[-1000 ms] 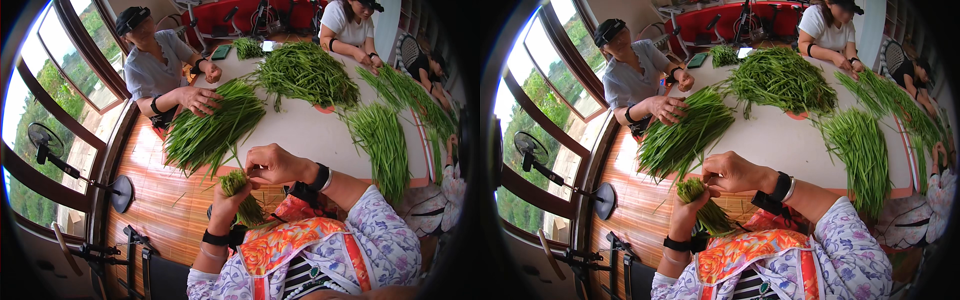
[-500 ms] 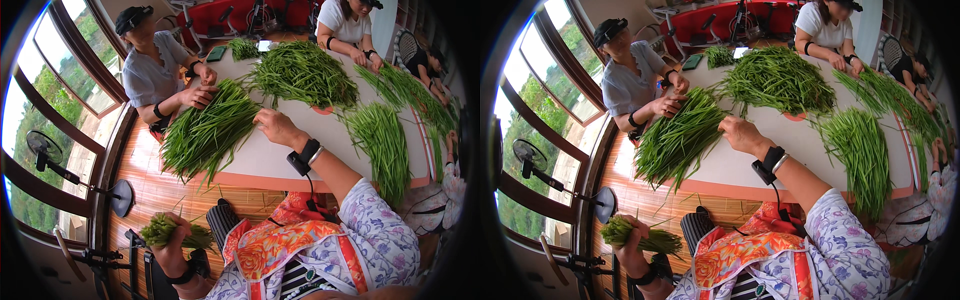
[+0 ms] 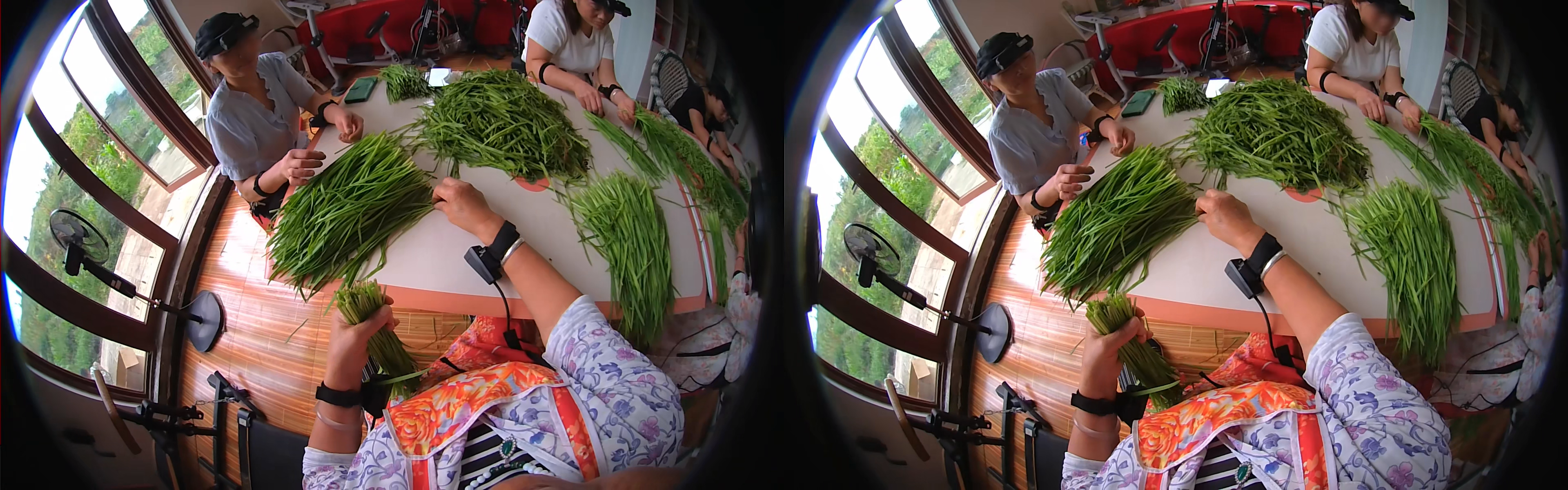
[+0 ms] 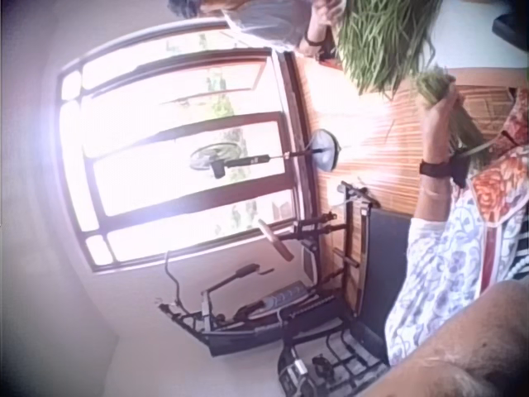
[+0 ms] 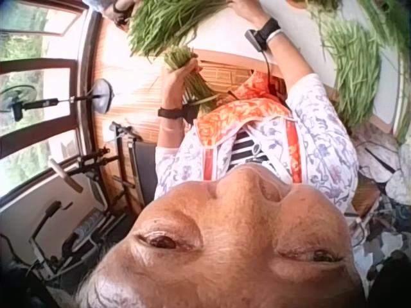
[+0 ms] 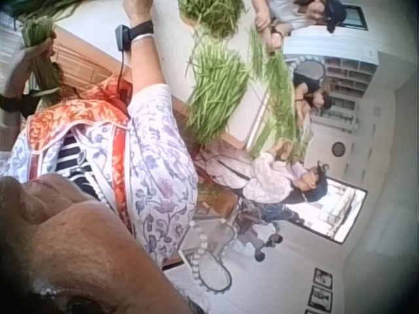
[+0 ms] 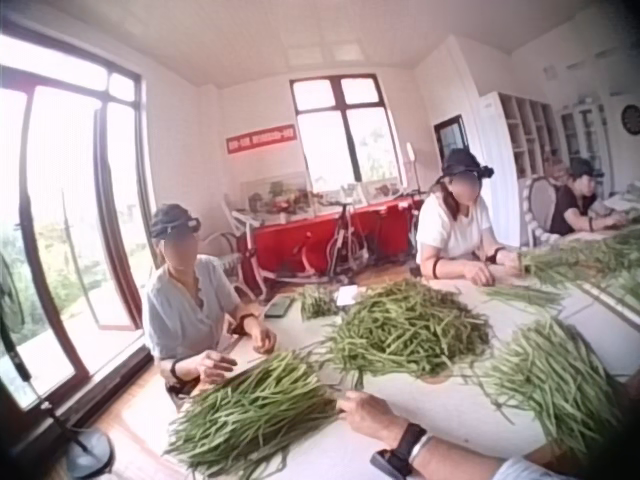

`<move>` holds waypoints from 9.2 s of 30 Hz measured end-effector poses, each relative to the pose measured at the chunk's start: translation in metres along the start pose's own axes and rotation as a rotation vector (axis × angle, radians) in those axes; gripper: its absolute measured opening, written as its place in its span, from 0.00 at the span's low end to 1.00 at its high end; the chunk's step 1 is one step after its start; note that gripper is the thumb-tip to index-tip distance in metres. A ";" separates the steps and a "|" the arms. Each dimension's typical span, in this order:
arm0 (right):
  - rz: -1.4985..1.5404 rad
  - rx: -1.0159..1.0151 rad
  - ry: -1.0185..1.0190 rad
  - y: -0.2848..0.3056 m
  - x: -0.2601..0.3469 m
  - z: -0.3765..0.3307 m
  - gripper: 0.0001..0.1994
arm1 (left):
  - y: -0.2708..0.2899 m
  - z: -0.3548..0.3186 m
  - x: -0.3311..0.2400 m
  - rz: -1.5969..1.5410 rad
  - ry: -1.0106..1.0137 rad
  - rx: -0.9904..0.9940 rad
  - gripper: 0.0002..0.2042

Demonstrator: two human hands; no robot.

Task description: The person sorts through a pile of chives by hand, picking out individual blades and placing them into a bundle. After finishing the bundle, the person stands up, walks across the room, and picks up a small brown purse from a piece of exercise equipment.

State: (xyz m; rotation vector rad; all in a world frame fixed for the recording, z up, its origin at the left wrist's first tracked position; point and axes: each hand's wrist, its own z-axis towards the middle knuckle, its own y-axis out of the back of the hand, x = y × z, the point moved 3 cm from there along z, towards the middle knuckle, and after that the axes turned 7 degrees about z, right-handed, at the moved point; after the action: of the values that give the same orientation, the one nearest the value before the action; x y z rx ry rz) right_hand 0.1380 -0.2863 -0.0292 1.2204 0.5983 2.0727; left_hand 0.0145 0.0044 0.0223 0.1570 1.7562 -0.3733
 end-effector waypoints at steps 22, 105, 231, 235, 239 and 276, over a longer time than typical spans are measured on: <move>0.504 0.293 -0.103 0.030 0.019 -0.002 0.04 | -0.026 0.022 -0.008 0.018 -0.082 -0.034 0.04; 0.798 0.449 0.117 0.026 0.094 -0.010 0.04 | -0.024 0.006 -0.009 0.229 -0.175 -0.034 0.06; 0.632 0.443 0.187 0.014 0.163 -0.030 0.07 | 0.002 0.008 0.011 -0.051 -0.106 0.141 0.08; 0.678 0.451 0.127 0.005 0.159 -0.030 0.07 | 0.004 0.013 0.022 -0.106 -0.034 0.138 0.09; 0.742 0.455 0.125 0.002 0.152 -0.028 0.07 | 0.006 0.019 0.027 -0.127 0.021 0.160 0.10; 0.028 0.036 0.011 -0.007 0.001 0.013 0.11 | 0.000 0.011 0.033 -0.042 0.041 0.023 0.09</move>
State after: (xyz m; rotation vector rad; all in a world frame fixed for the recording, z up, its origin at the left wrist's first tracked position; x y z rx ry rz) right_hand 0.1515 -0.2796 -0.0272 1.2450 0.6295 2.1010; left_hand 0.0174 -0.0027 -0.0114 0.1453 1.7979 -0.4236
